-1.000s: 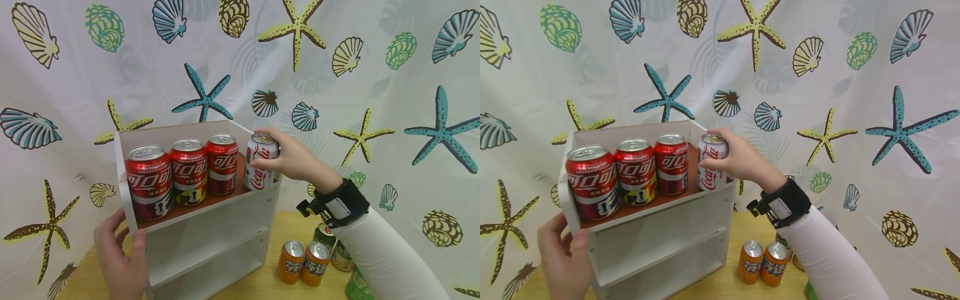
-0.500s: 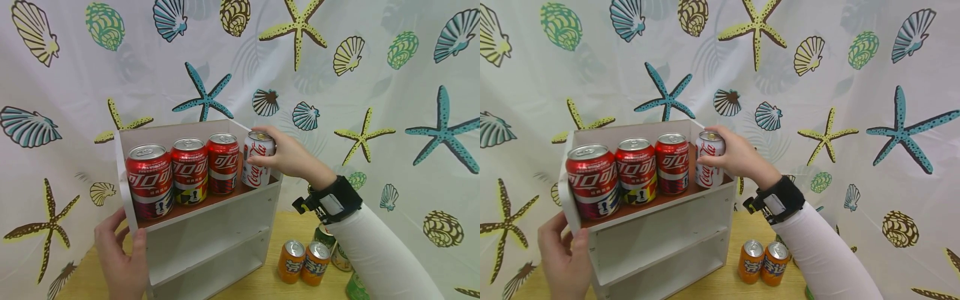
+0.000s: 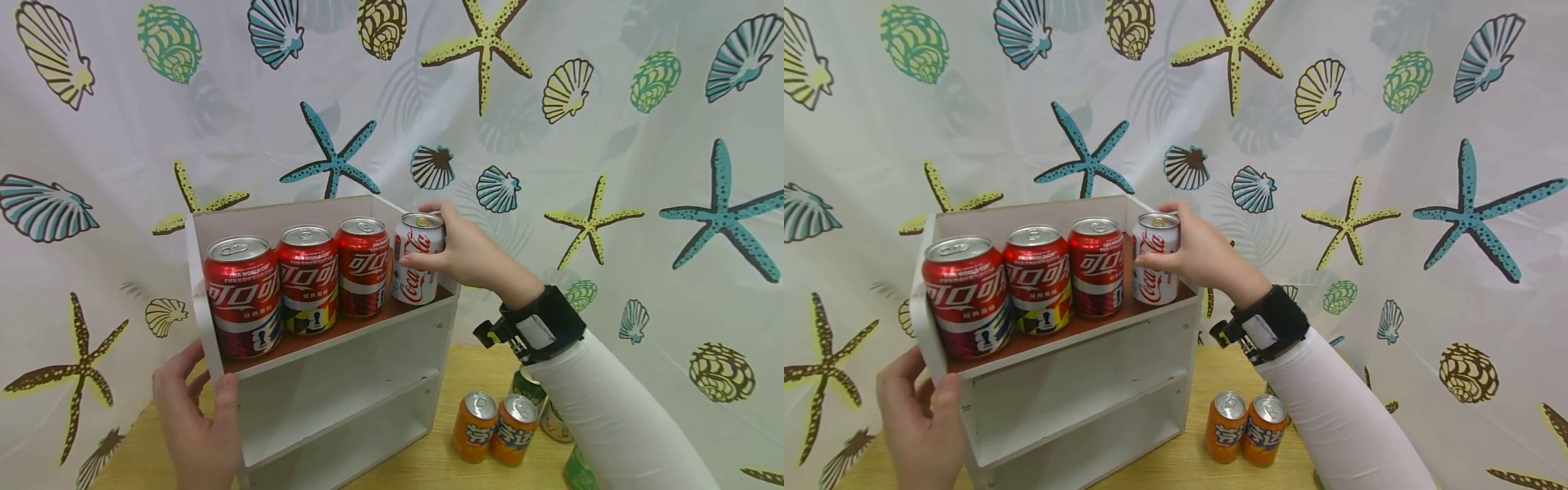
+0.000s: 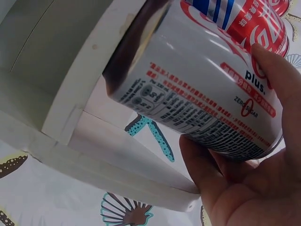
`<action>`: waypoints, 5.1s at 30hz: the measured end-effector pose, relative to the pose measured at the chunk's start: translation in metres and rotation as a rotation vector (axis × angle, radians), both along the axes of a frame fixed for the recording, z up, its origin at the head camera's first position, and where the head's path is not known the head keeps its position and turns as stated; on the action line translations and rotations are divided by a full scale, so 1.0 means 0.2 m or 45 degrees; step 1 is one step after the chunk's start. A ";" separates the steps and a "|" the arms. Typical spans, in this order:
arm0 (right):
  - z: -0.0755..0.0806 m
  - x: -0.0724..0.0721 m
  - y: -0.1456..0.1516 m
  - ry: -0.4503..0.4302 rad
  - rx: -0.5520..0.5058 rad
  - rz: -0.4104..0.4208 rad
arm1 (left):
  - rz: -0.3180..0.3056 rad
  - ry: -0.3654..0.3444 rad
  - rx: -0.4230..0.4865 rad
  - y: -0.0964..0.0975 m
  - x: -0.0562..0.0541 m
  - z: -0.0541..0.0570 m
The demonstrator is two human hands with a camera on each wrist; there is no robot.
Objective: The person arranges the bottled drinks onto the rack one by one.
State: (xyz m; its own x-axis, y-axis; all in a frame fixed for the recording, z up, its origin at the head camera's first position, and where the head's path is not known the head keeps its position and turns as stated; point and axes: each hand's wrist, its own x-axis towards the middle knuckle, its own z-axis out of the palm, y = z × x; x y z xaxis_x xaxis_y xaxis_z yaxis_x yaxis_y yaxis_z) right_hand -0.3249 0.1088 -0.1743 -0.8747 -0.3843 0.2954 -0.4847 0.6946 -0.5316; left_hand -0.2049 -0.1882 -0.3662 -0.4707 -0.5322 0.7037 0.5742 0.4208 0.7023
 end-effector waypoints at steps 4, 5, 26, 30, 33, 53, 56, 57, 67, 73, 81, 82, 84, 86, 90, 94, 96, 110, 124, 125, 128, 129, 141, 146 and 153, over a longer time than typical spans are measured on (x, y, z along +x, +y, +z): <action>0.00 0.00 0.00 0.006 -0.018 0.010 | -0.003 -0.023 -0.003 0.00 0.00 0.00; 0.00 0.00 0.00 0.010 -0.013 0.008 | -0.004 -0.018 -0.007 0.00 0.01 0.00; -0.02 -0.02 0.02 -0.003 -0.081 0.091 | 0.028 0.021 -0.039 0.00 0.00 0.00; -0.02 -0.03 0.02 -0.010 -0.085 0.109 | 0.016 0.023 -0.036 0.00 0.00 0.00; -0.03 -0.03 0.02 -0.019 -0.093 0.131 | 0.016 0.023 -0.034 0.00 -0.01 -0.01; -0.05 -0.03 0.00 -0.068 -0.181 0.201 | 0.021 0.042 -0.060 0.00 -0.01 -0.01; -0.05 -0.02 -0.01 -0.065 -0.178 0.196 | 0.019 0.035 -0.055 0.00 -0.01 -0.01; -0.05 -0.02 0.00 -0.061 -0.173 0.192 | 0.017 0.031 -0.054 0.00 -0.01 -0.01; -0.07 -0.03 -0.01 -0.047 -0.178 0.171 | -0.001 -0.013 -0.026 0.00 0.01 0.00; -0.09 -0.03 -0.01 -0.041 -0.209 0.190 | 0.007 -0.013 -0.018 0.00 0.01 0.01; -0.16 0.03 0.01 0.001 -0.272 0.134 | 0.022 -0.036 -0.036 0.00 0.00 0.00; -0.17 0.04 0.02 0.024 -0.269 0.103 | 0.021 -0.049 -0.035 0.00 0.00 0.00; -0.19 0.08 0.04 0.085 -0.260 0.047 | 0.018 -0.056 -0.038 0.01 0.00 0.00; -0.21 0.11 0.07 0.178 -0.248 0.002 | 0.015 -0.057 -0.040 0.01 0.01 0.01; -0.27 0.18 0.14 0.460 -0.224 -0.044 | 0.013 -0.028 -0.050 0.01 0.00 0.01; -0.33 0.21 0.22 0.744 -0.214 -0.074 | 0.020 0.007 -0.050 0.01 0.00 0.01; -0.36 0.23 0.26 0.822 -0.206 -0.101 | 0.022 0.019 -0.041 0.01 -0.01 0.01; -0.59 0.30 0.50 0.793 -0.127 -0.280 | 0.017 0.032 -0.015 0.01 -0.01 0.00; -0.76 0.45 0.75 0.554 -0.027 -0.558 | 0.051 0.013 0.032 0.04 -0.01 -0.01; -0.77 0.46 0.77 0.531 -0.018 -0.575 | 0.055 0.001 0.036 0.04 -0.01 -0.01; -0.83 0.48 0.82 0.464 0.005 -0.616 | 0.063 -0.002 0.045 0.04 -0.02 -0.01; -0.85 0.49 0.84 0.450 0.013 -0.632 | 0.067 -0.009 0.048 0.04 -0.02 -0.01; -1.10 0.54 1.00 0.278 0.122 -0.855 | 0.068 -0.010 0.102 0.04 -0.01 0.00; -1.18 0.55 1.06 0.225 0.161 -0.924 | 0.088 -0.053 0.121 0.05 0.00 0.00; -1.28 0.55 1.13 0.110 0.228 -0.997 | 0.093 -0.081 0.113 0.06 0.00 0.01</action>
State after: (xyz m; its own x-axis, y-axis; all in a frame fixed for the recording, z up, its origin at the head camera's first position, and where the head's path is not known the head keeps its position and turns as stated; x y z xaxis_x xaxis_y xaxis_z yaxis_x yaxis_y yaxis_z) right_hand -0.2157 0.3339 -0.4299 -0.8865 0.2828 0.3663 0.1436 0.9206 -0.3632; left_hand -0.2054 -0.1768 -0.3651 -0.4702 -0.6257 0.6224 0.4975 0.3945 0.7726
